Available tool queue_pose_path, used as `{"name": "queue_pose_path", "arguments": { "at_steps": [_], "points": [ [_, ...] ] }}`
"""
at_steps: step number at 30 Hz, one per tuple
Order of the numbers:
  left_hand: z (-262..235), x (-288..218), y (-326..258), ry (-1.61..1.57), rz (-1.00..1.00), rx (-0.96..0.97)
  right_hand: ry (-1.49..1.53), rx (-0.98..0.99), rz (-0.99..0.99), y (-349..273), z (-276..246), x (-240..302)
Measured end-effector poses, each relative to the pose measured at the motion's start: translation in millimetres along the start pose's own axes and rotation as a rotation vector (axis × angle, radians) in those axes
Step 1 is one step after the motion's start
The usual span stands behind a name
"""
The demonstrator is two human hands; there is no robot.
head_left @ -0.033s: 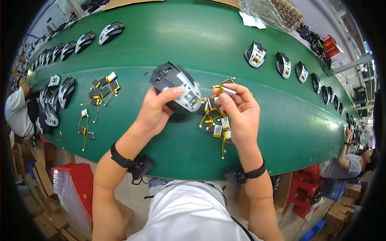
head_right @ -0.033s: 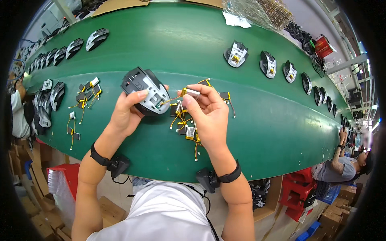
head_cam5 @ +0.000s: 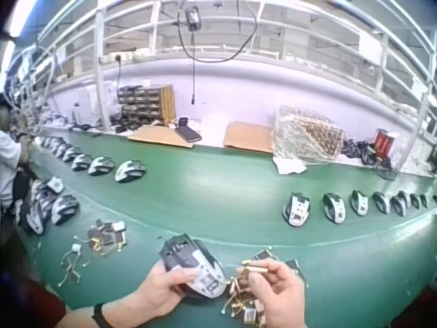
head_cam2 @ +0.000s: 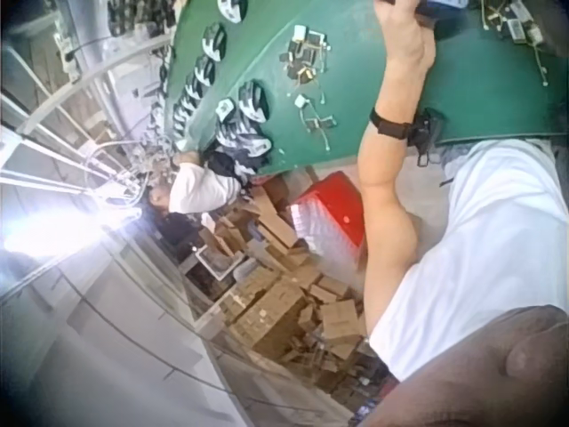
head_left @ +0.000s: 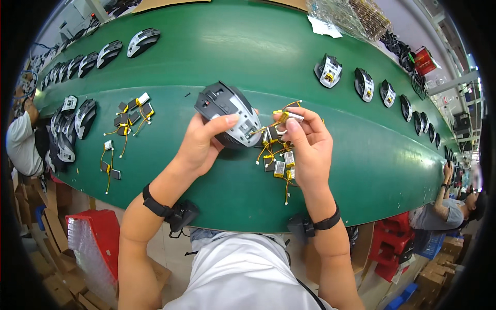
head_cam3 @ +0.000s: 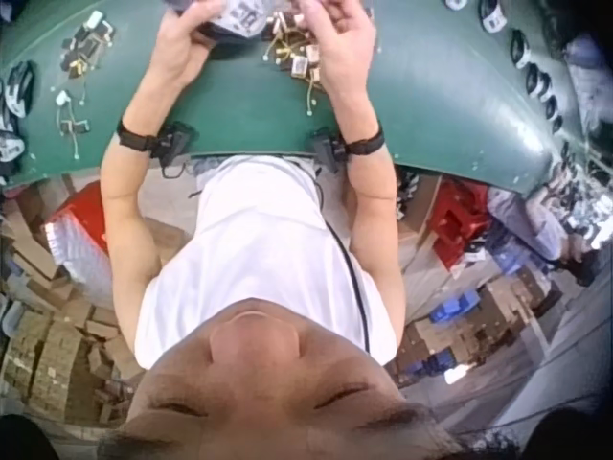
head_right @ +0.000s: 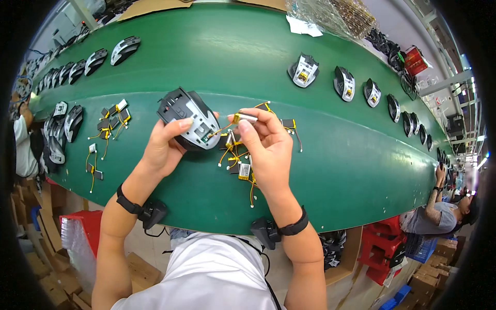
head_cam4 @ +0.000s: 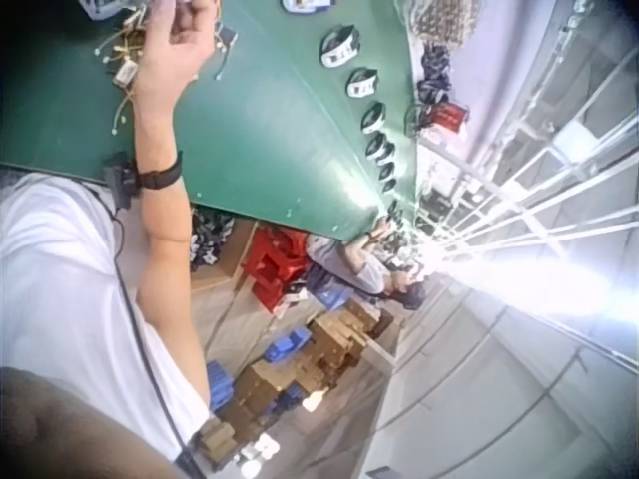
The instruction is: The person assembles electronic devices by inserting small battery packs into the internal compartments of grey and white plastic casings. They pick up a casing, insert a battery with yellow wires, and place the unit on a green workbench. The process is repeated for multiple units in a repetitive assembly line fashion.
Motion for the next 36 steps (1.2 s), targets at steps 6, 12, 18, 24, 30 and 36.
{"name": "queue_pose_path", "arguments": {
  "at_steps": [6,12,18,24,30,36],
  "points": [
    [0.2,9.0,-3.8,-0.024,-0.077,0.016,-0.163,0.14,-0.104,-15.9,19.4,-3.4],
    [2.1,13.3,-4.4,-0.066,-0.132,0.039,-0.632,0.169,-0.648,-29.0,34.2,10.6],
    [-4.6,22.9,0.0,-0.139,-0.213,0.024,-0.835,0.321,-0.771,-38.2,49.4,15.5],
    [-11.6,24.8,5.2,-0.03,-0.189,0.036,-0.789,0.349,-0.819,-38.7,46.4,21.0],
    [-8.6,18.1,3.5,0.028,-0.14,0.064,-0.732,0.381,-0.807,-42.7,50.3,23.3],
    [-13.9,12.5,4.8,0.093,-0.038,0.008,-0.66,0.267,-0.763,-40.7,45.9,20.2]
  ]
}}
Point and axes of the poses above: each hand's wrist, its own y-axis towards the middle knuckle, its own z-axis out of the palm, x = y × z, the point moved 8 cm from there along y, towards the middle knuckle, and after that the axes turned 9 degrees about -x, right-handed, at the moved point
